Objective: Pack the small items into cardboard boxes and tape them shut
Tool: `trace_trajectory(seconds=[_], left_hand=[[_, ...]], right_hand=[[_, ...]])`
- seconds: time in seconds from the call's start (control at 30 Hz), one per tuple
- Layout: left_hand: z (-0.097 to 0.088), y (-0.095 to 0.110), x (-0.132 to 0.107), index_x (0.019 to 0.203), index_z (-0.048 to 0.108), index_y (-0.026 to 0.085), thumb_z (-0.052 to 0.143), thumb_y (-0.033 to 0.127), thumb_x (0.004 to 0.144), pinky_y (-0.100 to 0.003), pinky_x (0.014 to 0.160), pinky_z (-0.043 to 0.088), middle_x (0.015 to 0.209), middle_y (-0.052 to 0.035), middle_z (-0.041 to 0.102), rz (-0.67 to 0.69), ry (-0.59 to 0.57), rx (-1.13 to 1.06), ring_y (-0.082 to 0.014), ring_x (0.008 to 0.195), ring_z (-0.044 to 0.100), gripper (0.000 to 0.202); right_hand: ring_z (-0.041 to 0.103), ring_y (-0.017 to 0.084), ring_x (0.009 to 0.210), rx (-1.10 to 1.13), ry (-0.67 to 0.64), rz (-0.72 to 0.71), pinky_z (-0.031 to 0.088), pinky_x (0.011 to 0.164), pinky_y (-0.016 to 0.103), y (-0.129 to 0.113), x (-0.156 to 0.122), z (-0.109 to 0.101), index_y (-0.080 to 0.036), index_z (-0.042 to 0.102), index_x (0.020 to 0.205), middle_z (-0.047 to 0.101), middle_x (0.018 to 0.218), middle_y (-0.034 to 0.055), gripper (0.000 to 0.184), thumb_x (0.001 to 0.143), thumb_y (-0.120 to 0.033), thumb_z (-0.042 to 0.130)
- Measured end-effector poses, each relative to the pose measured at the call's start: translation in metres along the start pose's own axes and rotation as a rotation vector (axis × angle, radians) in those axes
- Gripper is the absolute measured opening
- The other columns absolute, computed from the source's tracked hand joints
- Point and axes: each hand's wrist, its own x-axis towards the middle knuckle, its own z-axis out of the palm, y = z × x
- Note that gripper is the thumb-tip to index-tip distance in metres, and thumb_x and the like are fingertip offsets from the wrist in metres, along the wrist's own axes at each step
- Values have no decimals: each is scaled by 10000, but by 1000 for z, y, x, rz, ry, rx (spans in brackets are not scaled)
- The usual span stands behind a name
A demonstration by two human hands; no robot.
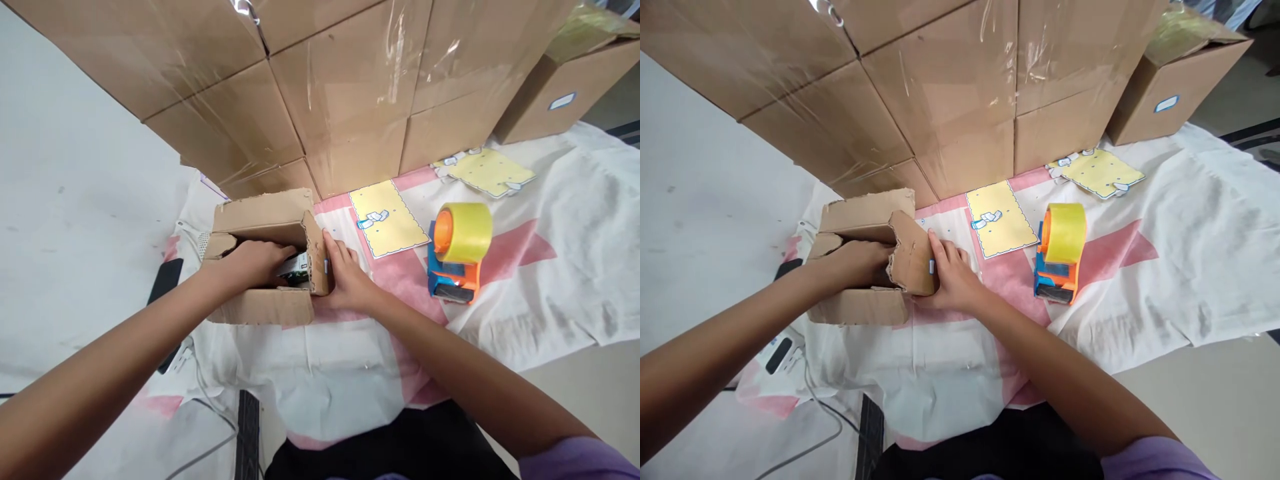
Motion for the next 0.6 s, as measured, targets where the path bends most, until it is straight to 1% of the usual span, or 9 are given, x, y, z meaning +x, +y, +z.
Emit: trace_trajectory(seconds=[0.1,0.17,0.2,0.27,0.33,0.4,0.5,0.6], left_hand=[[2,0,2,1075,708,217,751,268,736,-516,991,455,1063,-122,754,143,-116,286,-411,1060,677,346],[1,0,1,1171,661,194,668,292,824,-523,957,471,1081,-155,740,184,-148,447,-424,1057,678,360],[0,-1,-1,1208,641,188,653,300,840,-519,944,477,1096,-164,733,194,-148,480,-427,1061,675,385],[-1,-1,-5,1275,604,184,649,300,846,-513,930,484,1160,-175,713,236,-130,503,-435,1089,661,447],[0,-1,-8,1326,581,192,648,265,838,-512,929,484,1248,-183,678,269,-96,494,-433,1098,657,498],[3,-2,-11,1337,586,207,652,229,820,-514,947,476,1300,-182,652,257,-89,456,-422,1090,663,521],[5,-1,-11,1279,629,230,673,233,803,-512,977,462,1259,-149,679,194,-142,431,-415,1110,658,478],[5,0,-10,1261,630,231,674,250,809,-510,950,471,1203,-139,704,170,-156,466,-419,1093,660,454]], right_hand=[[380,404,1397,0,0,11,317,1118,565,0,0,0,-278,-164,1607,381,1498,181,1434,632,-490,866],[363,401,1415,-1,-3,8,309,1129,568,0,0,-1,-288,-153,1607,364,1517,176,1425,632,-500,864],[354,400,1424,-2,-6,2,305,1133,570,0,0,-1,-290,-153,1606,350,1530,177,1422,634,-507,862],[340,401,1436,-4,-17,-11,300,1137,575,1,1,-2,-288,-161,1603,329,1548,180,1425,634,-517,858],[329,406,1441,-8,-28,-20,294,1140,583,2,1,-2,-284,-174,1601,324,1552,183,1433,631,-505,857],[322,409,1443,-10,-38,-25,287,1144,588,3,1,-3,-286,-177,1601,327,1547,177,1428,630,-476,853],[318,407,1444,-4,-46,-24,291,1148,581,2,2,-3,-293,-158,1605,319,1552,163,1414,628,-453,852],[336,412,1423,10,-56,6,324,1129,582,0,2,-5,-302,-134,1608,313,1558,156,1412,623,-480,862]])
